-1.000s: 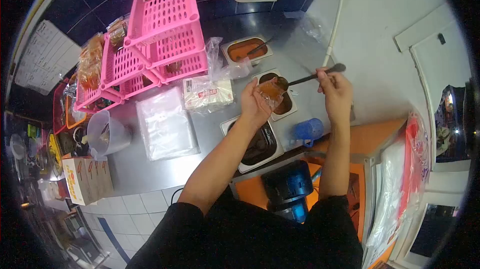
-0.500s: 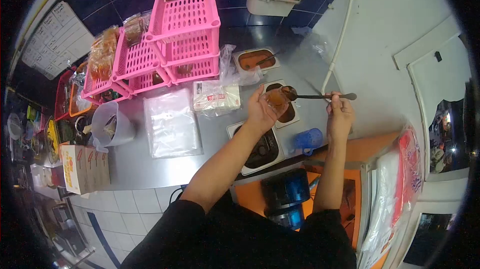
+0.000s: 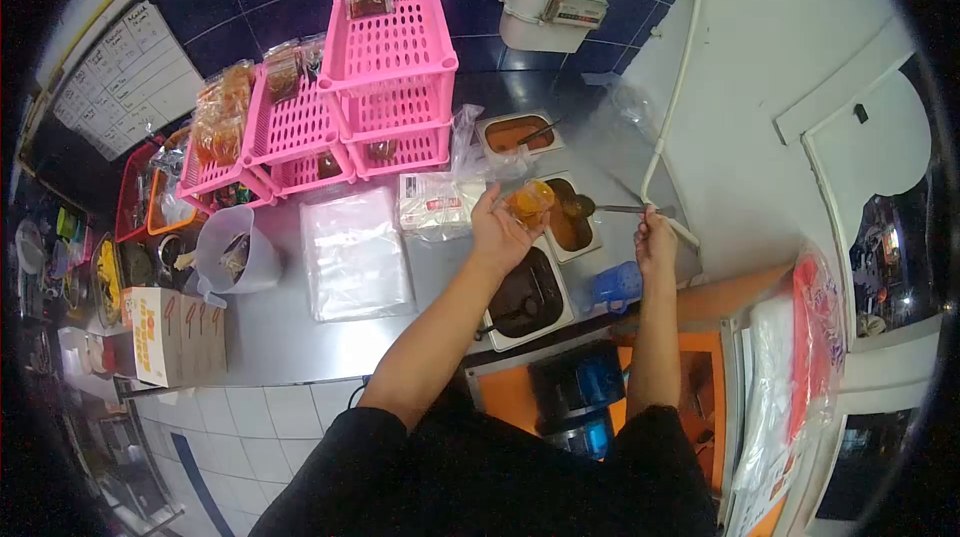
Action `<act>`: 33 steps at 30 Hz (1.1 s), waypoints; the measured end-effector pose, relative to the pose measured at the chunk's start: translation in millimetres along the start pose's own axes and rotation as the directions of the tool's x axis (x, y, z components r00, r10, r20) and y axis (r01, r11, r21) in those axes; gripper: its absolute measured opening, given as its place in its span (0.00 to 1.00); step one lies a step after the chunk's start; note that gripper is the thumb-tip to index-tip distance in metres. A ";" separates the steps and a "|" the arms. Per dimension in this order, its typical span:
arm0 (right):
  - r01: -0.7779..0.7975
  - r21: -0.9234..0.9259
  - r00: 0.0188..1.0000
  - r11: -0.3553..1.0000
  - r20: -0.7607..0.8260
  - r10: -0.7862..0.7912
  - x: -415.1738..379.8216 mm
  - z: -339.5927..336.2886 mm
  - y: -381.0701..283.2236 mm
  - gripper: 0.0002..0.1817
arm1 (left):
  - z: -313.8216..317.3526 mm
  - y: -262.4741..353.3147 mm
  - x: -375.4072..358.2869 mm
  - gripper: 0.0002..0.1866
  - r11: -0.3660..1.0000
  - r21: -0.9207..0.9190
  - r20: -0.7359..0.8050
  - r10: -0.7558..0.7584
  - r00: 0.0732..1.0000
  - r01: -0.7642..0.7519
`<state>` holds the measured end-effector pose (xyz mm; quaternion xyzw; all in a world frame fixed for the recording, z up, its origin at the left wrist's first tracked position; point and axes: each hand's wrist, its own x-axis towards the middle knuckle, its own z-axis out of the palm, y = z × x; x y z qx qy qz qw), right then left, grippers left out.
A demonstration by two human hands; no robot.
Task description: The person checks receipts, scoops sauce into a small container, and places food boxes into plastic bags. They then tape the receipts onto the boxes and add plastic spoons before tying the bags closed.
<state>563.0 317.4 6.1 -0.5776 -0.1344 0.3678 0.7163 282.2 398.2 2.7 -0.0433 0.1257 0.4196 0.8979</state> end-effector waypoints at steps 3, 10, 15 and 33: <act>0.102 -0.386 0.994 0.917 -0.005 -0.113 14.2 -2.9 25.7 0.14 | 5.1 11.9 -22.2 0.28 1.000 -0.016 0.045 -0.004 0.999 0.005; 0.440 -0.814 0.893 0.379 0.442 -0.086 -107.7 77.1 2.7 0.25 | -0.4 52.9 -120.2 0.16 0.997 0.019 -0.026 0.073 0.997 -0.072; -0.244 -0.527 0.584 0.814 0.590 0.557 -287.9 182.9 54.1 0.18 | -38.6 93.2 -222.3 0.12 0.964 -0.022 -0.069 0.263 0.962 -0.265; -0.085 -0.888 -0.374 0.453 0.450 0.811 -686.3 333.3 282.2 0.09 | -223.9 164.6 -705.0 0.04 0.310 0.920 -0.325 0.945 -0.028 -0.241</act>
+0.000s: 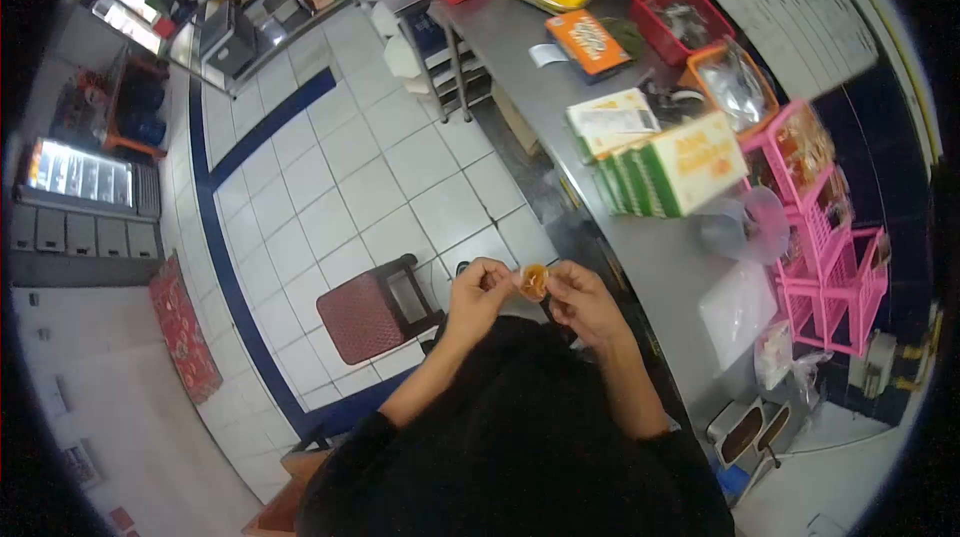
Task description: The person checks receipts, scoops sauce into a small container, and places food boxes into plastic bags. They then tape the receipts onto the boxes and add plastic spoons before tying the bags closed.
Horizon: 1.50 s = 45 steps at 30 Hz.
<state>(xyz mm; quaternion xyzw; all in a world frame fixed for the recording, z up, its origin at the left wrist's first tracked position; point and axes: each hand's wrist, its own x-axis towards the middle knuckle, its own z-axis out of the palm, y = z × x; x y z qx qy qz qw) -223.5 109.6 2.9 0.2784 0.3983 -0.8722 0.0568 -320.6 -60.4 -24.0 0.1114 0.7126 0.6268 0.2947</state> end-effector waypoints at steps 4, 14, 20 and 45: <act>-0.071 -0.225 0.996 0.972 0.038 0.081 71.4 63.6 1.1 0.08 | -88.4 13.9 36.5 0.11 0.780 -0.515 0.242 -0.265 0.933 0.355; -0.085 -0.262 0.972 0.961 0.190 0.138 232.9 158.8 -26.9 0.05 | -204.9 34.5 140.5 0.04 0.843 -0.516 0.075 -0.133 0.988 0.153; 0.284 -0.803 0.865 0.525 -0.022 -0.501 362.3 218.4 -62.1 0.06 | -230.0 56.3 269.8 0.05 0.785 0.602 -0.353 0.426 0.833 -0.146; 0.376 -0.563 0.696 0.736 -0.354 -0.625 691.7 356.8 -291.0 0.16 | -420.6 221.7 748.0 0.10 0.996 -0.039 0.444 0.087 0.892 -0.078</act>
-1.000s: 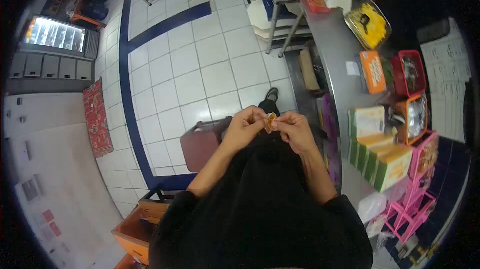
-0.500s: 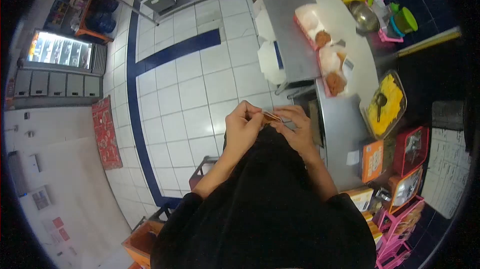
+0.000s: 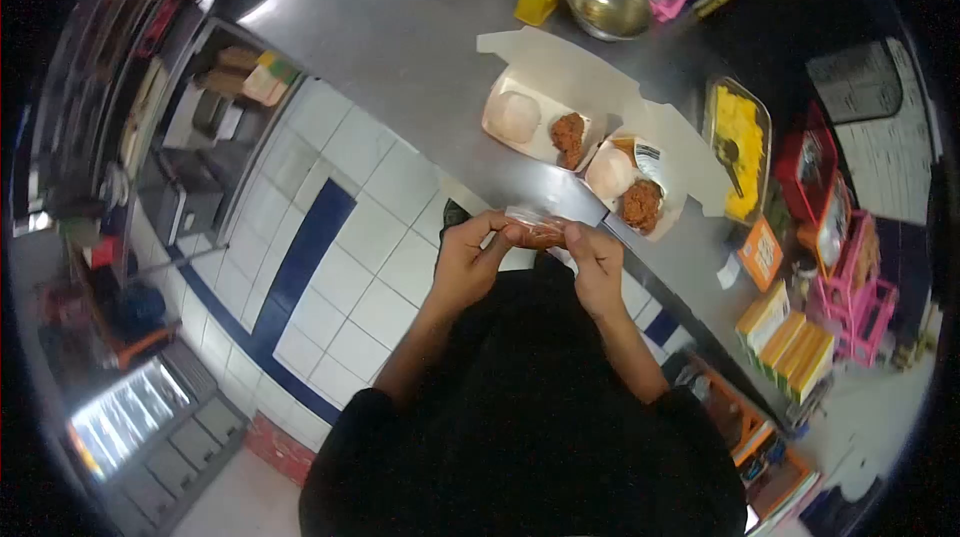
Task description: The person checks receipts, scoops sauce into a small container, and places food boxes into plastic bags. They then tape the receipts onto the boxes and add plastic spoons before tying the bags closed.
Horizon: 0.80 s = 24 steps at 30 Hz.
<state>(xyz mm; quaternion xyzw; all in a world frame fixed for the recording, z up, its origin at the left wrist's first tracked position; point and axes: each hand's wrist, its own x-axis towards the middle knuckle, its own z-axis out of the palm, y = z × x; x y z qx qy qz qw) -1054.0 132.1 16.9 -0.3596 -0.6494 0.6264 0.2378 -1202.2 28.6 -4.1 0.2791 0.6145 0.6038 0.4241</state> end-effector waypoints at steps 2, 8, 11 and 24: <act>0.052 -0.035 0.994 0.998 -0.091 -0.055 9.6 16.6 -3.2 0.14 | -22.4 22.8 24.0 0.09 0.985 0.152 0.166 0.052 0.985 -0.078; 0.022 -0.325 0.928 0.945 -0.346 -0.141 23.7 49.9 -31.0 0.13 | -57.0 46.5 71.8 0.10 0.974 0.223 0.360 -0.044 0.932 -0.040; -0.012 -0.401 0.915 0.916 -0.374 -0.152 27.9 54.3 -41.0 0.15 | -61.2 53.2 86.2 0.11 0.975 0.215 0.415 -0.032 0.909 -0.063; -0.041 -0.039 0.958 0.998 -0.285 0.029 44.8 68.3 -55.3 0.09 | -71.5 57.3 105.1 0.09 0.957 0.215 0.503 0.065 0.862 -0.197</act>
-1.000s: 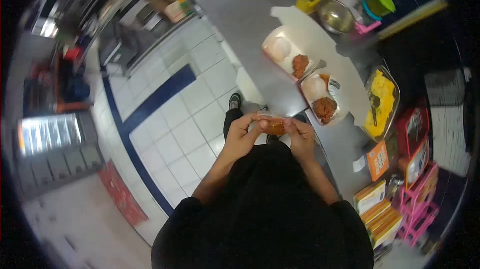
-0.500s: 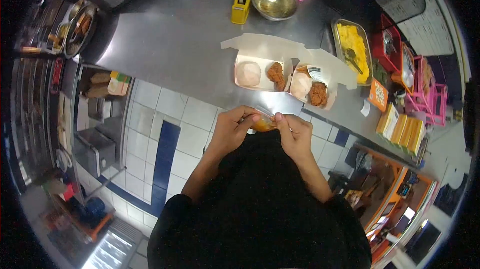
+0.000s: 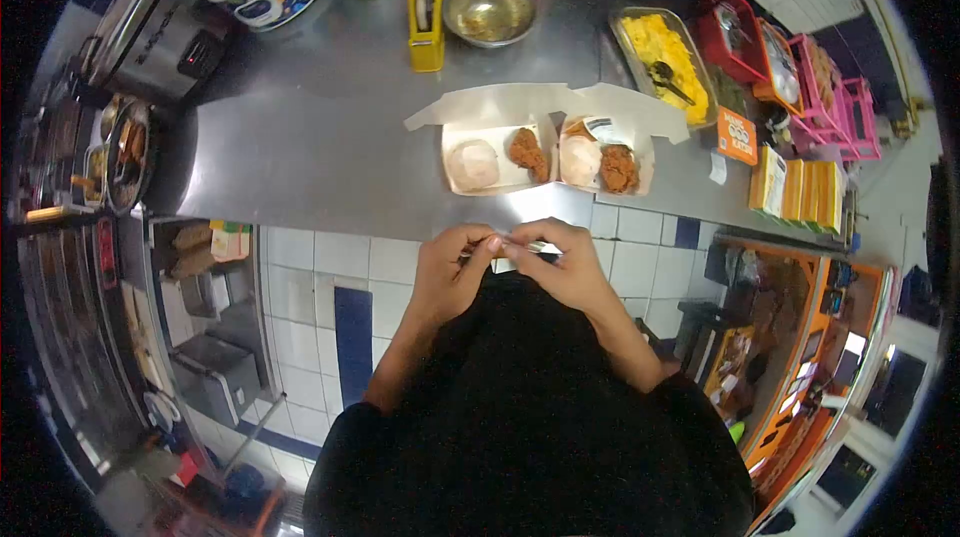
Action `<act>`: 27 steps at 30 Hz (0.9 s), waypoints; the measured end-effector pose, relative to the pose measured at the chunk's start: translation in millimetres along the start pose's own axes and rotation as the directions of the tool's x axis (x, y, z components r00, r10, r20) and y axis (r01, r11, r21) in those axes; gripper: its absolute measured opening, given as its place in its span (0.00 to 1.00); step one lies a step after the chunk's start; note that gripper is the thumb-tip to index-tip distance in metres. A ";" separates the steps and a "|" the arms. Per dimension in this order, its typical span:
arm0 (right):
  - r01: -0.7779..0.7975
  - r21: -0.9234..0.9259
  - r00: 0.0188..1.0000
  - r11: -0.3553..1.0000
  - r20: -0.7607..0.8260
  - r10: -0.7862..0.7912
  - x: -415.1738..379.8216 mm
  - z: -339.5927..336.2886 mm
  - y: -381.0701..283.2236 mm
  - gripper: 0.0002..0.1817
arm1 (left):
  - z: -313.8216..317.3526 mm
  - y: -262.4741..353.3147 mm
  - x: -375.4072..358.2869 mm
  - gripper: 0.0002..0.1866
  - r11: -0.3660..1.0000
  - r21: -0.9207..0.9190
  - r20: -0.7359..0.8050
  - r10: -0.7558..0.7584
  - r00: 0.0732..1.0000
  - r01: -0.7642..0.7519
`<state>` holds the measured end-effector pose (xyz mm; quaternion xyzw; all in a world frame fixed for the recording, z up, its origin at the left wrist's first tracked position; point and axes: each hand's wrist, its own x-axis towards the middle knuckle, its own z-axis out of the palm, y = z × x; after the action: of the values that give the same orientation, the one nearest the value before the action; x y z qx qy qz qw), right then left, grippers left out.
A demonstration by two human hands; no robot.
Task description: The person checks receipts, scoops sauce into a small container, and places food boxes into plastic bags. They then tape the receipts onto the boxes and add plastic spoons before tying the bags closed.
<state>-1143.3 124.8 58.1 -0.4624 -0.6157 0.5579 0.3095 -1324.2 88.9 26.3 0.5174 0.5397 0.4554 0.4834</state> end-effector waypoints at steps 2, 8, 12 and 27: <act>0.013 -0.002 1.000 1.000 -0.009 -0.013 3.0 1.9 11.8 0.09 | -0.6 2.3 0.6 0.07 0.999 0.032 -0.013 -0.012 1.000 0.013; 0.087 -0.025 0.996 0.996 0.005 -0.087 6.3 1.7 13.3 0.07 | -8.4 0.8 5.1 0.07 0.977 0.190 0.055 0.085 0.995 -0.094; -0.040 0.068 0.994 0.997 -0.099 0.047 3.6 -8.9 14.5 0.06 | -1.3 -7.3 13.9 0.06 0.979 0.153 -0.053 0.143 0.988 -0.134; -0.194 -0.619 0.830 0.761 -0.517 -0.208 34.3 -122.3 69.7 0.15 | 0.8 -60.4 111.4 0.13 0.917 0.398 -0.442 0.189 0.877 0.003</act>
<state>-1031.0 201.7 8.4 -0.6795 -0.6538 0.1489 0.2977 -1330.2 197.1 -39.3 0.5018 0.6938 0.4750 0.2030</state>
